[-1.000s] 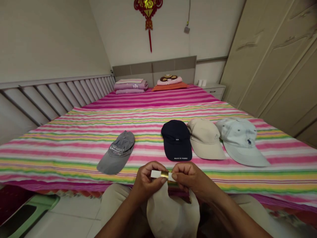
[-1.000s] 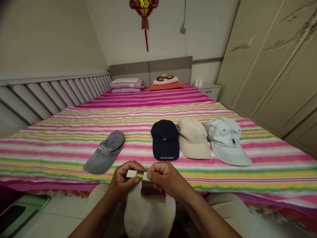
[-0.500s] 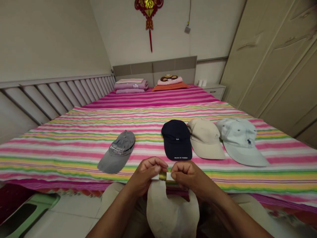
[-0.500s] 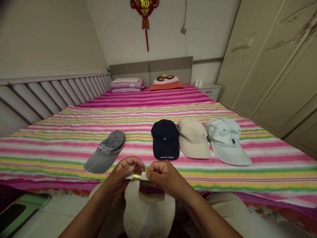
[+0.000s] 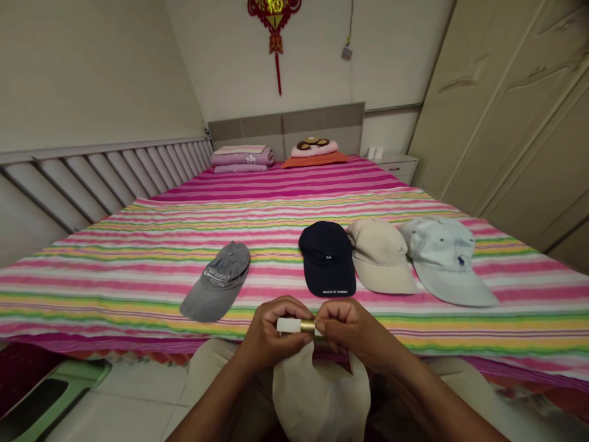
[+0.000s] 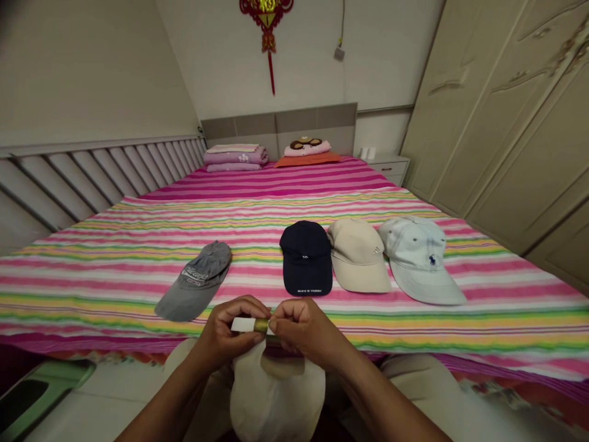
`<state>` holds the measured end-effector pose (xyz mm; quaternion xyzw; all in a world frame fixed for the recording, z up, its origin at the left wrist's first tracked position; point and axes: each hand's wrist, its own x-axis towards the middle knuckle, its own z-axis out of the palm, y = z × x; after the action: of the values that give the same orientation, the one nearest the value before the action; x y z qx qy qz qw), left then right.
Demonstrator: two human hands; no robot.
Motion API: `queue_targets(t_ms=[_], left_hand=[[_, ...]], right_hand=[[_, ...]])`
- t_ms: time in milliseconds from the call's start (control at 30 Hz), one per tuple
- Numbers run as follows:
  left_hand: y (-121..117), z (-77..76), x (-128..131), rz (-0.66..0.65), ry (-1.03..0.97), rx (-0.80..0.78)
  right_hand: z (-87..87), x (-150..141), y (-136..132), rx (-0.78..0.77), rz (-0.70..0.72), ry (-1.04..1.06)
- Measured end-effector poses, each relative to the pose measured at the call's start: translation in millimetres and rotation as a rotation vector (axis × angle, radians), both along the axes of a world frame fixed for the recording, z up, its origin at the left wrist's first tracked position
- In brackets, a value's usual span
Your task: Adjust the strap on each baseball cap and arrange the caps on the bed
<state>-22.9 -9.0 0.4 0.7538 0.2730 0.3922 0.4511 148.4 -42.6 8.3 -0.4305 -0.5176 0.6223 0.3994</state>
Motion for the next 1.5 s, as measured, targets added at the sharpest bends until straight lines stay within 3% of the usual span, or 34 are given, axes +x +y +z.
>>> queue_targets(t_ms=[200,467,767,967,1133,1267,1367,1500], left_hand=[[1.4,-1.1,-0.8,-0.002,0.01,-0.278],[-0.7,-2.9,3.3,-0.121,-0.304,-0.736],[14.9,1.6,-7.6,-0.069,-0.48,-0.847],[28.3,2.4,-14.4,-0.082,-0.361,-0.903],[38.6,2.4,-21.7,-0.217,-0.22,-0.926],[42.6,-9.1,-28.5,-0.3,-0.15,-0.978],[40.8,-19.4,-27.2,-0.315,-0.168,-1.009],[37.9,-22.7,-20.2,-0.24,-0.354,-1.041]], right_hand=[[-1.6,5.9,0.5,0.002,0.017,0.004],[0.1,9.1,0.5,-0.02,0.063,-0.041],[-24.7,33.1,11.2,-0.009,0.215,0.033],[-29.1,30.7,11.8,-0.111,0.04,0.346],[-22.2,27.5,12.9,-0.114,-0.01,0.492],[-23.3,29.4,14.5,-0.142,-0.048,0.546],[-24.8,29.9,15.5,-0.151,-0.032,0.549],[-26.2,31.8,17.4,-0.175,-0.011,0.548]])
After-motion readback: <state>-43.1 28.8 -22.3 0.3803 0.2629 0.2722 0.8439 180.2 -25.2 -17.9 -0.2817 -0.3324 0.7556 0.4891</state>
